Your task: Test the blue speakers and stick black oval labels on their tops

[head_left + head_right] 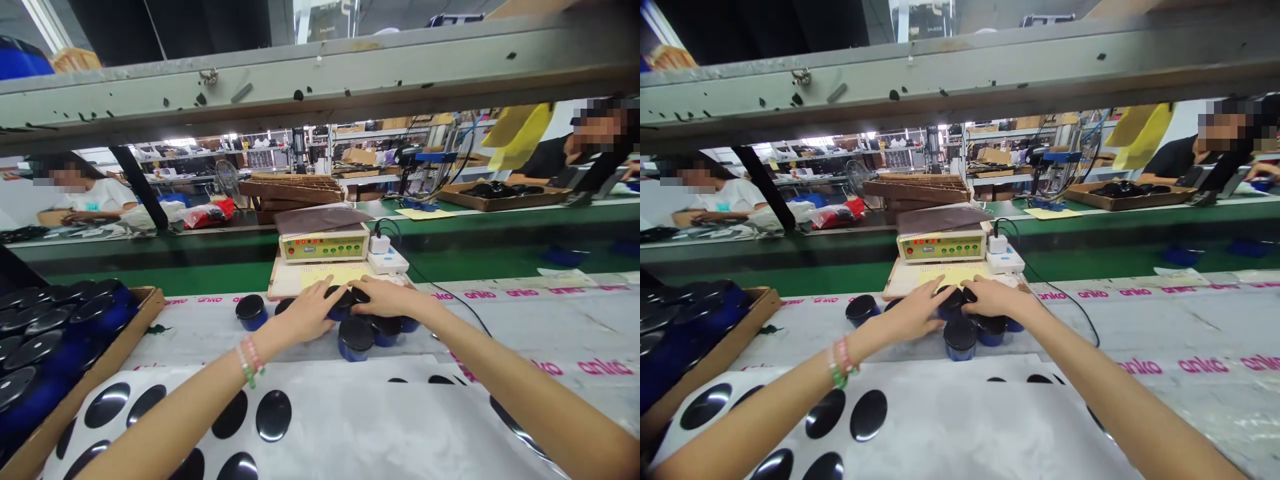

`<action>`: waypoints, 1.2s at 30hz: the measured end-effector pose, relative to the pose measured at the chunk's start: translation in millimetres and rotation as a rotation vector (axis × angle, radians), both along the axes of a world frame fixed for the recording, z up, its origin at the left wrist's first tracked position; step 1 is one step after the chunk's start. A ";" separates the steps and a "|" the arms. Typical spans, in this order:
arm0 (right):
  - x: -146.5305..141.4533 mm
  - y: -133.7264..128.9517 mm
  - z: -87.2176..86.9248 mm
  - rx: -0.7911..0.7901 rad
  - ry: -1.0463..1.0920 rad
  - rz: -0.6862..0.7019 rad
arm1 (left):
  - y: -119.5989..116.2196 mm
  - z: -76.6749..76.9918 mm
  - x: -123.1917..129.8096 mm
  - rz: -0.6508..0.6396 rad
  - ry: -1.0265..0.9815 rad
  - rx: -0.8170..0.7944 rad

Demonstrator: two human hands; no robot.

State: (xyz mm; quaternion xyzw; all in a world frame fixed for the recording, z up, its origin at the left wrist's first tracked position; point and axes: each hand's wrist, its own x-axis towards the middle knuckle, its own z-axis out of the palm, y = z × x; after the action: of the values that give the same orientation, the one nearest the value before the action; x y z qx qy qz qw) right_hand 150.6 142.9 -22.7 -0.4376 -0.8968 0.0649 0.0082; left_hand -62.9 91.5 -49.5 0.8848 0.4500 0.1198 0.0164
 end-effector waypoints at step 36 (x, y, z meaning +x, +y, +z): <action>21.5 -45.2 10.7 0.091 -0.011 -0.025 | -4.4 25.3 7.5 -0.031 -0.165 -0.177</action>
State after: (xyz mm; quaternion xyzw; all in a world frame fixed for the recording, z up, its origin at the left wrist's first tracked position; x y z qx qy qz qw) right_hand 172.1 97.7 -11.9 -0.4484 -0.8932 0.0214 0.0241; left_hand -55.4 87.1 -24.2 0.8740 0.4421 0.1518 0.1331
